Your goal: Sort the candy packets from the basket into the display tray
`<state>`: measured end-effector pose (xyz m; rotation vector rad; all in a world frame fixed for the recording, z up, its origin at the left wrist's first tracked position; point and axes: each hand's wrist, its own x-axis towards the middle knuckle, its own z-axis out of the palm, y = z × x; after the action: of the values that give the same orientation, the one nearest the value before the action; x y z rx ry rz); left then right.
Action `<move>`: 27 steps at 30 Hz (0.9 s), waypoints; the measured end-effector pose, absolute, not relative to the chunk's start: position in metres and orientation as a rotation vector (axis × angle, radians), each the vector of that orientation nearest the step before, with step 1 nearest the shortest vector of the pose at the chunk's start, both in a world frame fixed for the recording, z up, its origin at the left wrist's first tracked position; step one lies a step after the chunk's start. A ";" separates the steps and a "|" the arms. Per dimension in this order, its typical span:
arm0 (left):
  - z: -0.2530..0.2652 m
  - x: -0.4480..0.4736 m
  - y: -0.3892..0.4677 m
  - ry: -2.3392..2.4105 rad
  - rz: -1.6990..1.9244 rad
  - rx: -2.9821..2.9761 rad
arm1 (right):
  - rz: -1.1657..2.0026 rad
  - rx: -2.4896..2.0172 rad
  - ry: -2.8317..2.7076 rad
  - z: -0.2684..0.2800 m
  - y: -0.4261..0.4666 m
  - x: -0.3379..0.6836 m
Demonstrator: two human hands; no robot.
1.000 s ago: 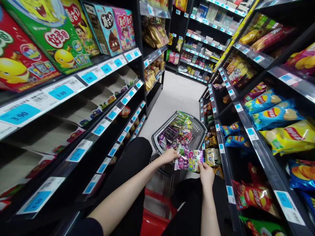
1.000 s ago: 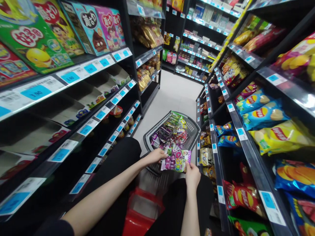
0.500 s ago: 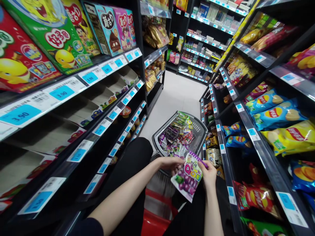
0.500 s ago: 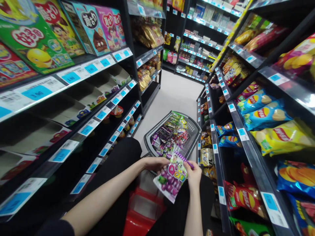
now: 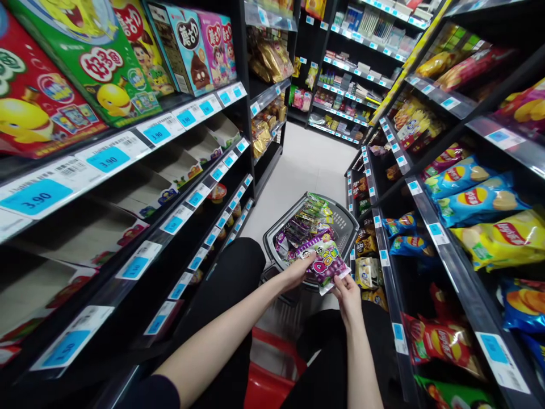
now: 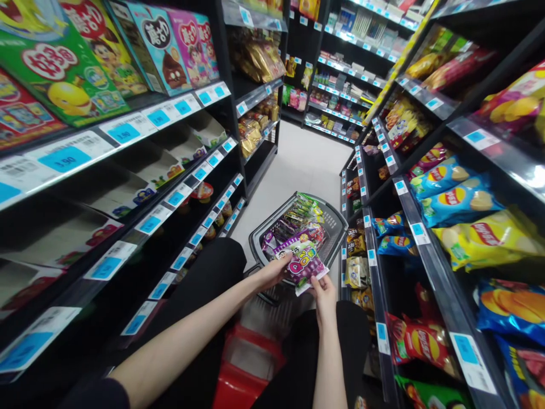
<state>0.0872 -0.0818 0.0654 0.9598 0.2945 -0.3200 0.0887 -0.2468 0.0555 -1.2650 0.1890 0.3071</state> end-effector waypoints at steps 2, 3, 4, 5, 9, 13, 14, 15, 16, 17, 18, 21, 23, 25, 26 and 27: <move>0.065 0.088 -0.077 0.295 -0.293 1.002 | 0.175 -1.355 0.180 0.053 -0.246 0.090; 0.065 0.089 -0.074 0.297 -0.275 1.028 | 0.124 -1.397 0.168 0.052 -0.247 0.090; 0.065 0.090 -0.070 0.299 -0.252 1.057 | 0.085 -1.429 0.158 0.052 -0.249 0.090; 0.064 0.091 -0.066 0.302 -0.229 1.090 | 0.051 -1.460 0.149 0.053 -0.251 0.091; 0.064 0.095 -0.053 0.285 -0.158 1.259 | -0.176 -1.611 0.071 0.061 -0.260 0.089; 0.065 0.095 -0.050 0.239 -0.077 1.454 | -0.378 -1.681 -0.083 0.067 -0.265 0.083; 0.066 0.095 -0.050 0.229 -0.074 1.493 | -0.398 -1.695 -0.107 0.067 -0.265 0.081; 0.066 0.095 -0.050 0.217 -0.083 1.525 | -0.409 -1.702 -0.121 0.067 -0.265 0.080; 0.067 0.095 -0.050 0.202 -0.101 1.552 | -0.407 -1.700 -0.123 0.067 -0.265 0.079; 0.068 0.095 -0.050 0.185 -0.121 1.578 | -0.404 -1.695 -0.119 0.066 -0.265 0.080; 0.069 0.095 -0.049 0.170 -0.138 1.603 | -0.408 -1.687 -0.099 0.064 -0.265 0.080; 0.071 0.095 -0.049 0.146 -0.181 1.691 | -0.430 -1.711 0.098 0.059 -0.270 0.086; 0.071 0.095 -0.050 0.161 -0.217 1.765 | -0.380 -1.757 0.236 0.053 -0.275 0.092; 0.070 0.093 -0.051 0.198 -0.240 1.856 | -0.297 -1.789 0.284 0.047 -0.278 0.098; 0.069 0.092 -0.052 0.225 -0.233 1.909 | -0.267 -1.799 0.287 0.043 -0.278 0.101; 0.068 0.091 -0.052 0.255 -0.216 1.963 | -0.249 -1.809 0.290 0.040 -0.276 0.104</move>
<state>0.0906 -0.0522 0.0684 1.9629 0.2551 -0.2163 0.1043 -0.2764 0.0401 -1.8087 0.2897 -0.2485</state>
